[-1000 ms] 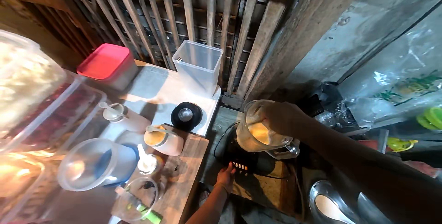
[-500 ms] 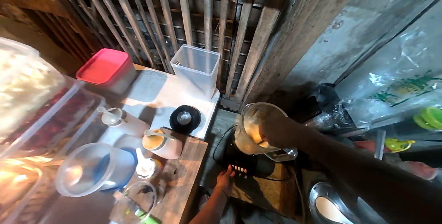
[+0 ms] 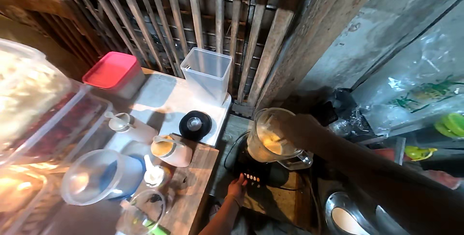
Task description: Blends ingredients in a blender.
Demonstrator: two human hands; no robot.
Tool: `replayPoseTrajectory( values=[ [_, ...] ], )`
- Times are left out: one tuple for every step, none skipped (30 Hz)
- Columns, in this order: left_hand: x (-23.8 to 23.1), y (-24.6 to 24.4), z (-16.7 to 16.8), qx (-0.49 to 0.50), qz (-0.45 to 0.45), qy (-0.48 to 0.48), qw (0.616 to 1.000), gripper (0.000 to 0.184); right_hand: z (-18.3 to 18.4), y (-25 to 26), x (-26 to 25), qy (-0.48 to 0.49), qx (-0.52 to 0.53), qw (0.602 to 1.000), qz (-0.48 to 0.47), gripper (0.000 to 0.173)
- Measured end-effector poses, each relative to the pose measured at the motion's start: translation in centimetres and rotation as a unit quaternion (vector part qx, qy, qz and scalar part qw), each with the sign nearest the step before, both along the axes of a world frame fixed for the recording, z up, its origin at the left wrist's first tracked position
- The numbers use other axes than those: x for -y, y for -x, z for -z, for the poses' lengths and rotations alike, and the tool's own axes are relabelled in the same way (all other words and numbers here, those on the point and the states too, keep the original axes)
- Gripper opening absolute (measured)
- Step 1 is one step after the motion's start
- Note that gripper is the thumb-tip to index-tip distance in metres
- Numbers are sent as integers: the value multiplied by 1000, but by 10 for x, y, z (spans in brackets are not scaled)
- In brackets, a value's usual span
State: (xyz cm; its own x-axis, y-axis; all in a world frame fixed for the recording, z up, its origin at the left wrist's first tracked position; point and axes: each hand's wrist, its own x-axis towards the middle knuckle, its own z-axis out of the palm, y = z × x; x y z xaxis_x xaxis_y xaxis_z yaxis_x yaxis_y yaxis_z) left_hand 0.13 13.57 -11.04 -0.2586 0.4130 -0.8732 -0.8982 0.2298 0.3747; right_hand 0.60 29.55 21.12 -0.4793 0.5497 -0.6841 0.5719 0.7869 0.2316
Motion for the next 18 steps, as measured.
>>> replayPoseTrajectory(
  values=[
    [0,0,0,1,-1,-1,1000,41,0,-1,3,32,13,999,-20,18],
    [1,0,-1,3,0,0,1000,41,0,-1,3,70,1,997,-38,18],
    [0,0,-1,5,-2,1,1000,42,2,0,1,91,-30,995,-41,18],
    [0,0,-1,7,-3,3,1000,43,3,2,-2,90,-74,993,-31,18],
    [0,0,-1,7,-3,6,1000,43,0,4,-3,65,-94,993,-18,19],
    [0,0,-2,8,-5,6,1000,44,-1,5,-4,26,-93,995,-8,20],
    [0,0,-2,9,-8,6,1000,44,0,5,-4,-9,-74,997,-3,20],
    [0,0,-3,10,-12,6,1000,44,0,3,-3,-18,-40,999,0,20],
    [0,0,-4,11,-13,5,1000,44,1,1,-2,-4,-11,1000,-2,20],
    [0,0,-5,11,-14,4,1000,44,2,-1,-1,26,7,999,-19,20],
    [0,0,-4,12,-12,3,1000,45,3,-2,-1,59,6,997,-40,17],
    [0,0,-3,13,-10,3,1000,45,5,-1,-4,87,-20,995,-50,18],
    [1,0,-2,14,-9,2,1000,44,4,0,-7,95,-57,993,-42,20],
    [1,0,-1,13,-9,0,1000,43,2,1,-8,73,-82,994,-23,21],
    [1,1,-1,12,-9,-1,1000,42,0,2,-9,37,-92,995,-6,21],
    [1,1,-1,12,-9,1,1000,42,-1,2,-9,2,-79,997,5,20],
    [1,0,-1,11,-8,3,1000,43,-1,1,-6,-16,-51,999,7,18],
    [0,0,-1,11,-8,3,1000,43,0,-1,-3,-7,-18,1000,6,19]
  ],
)
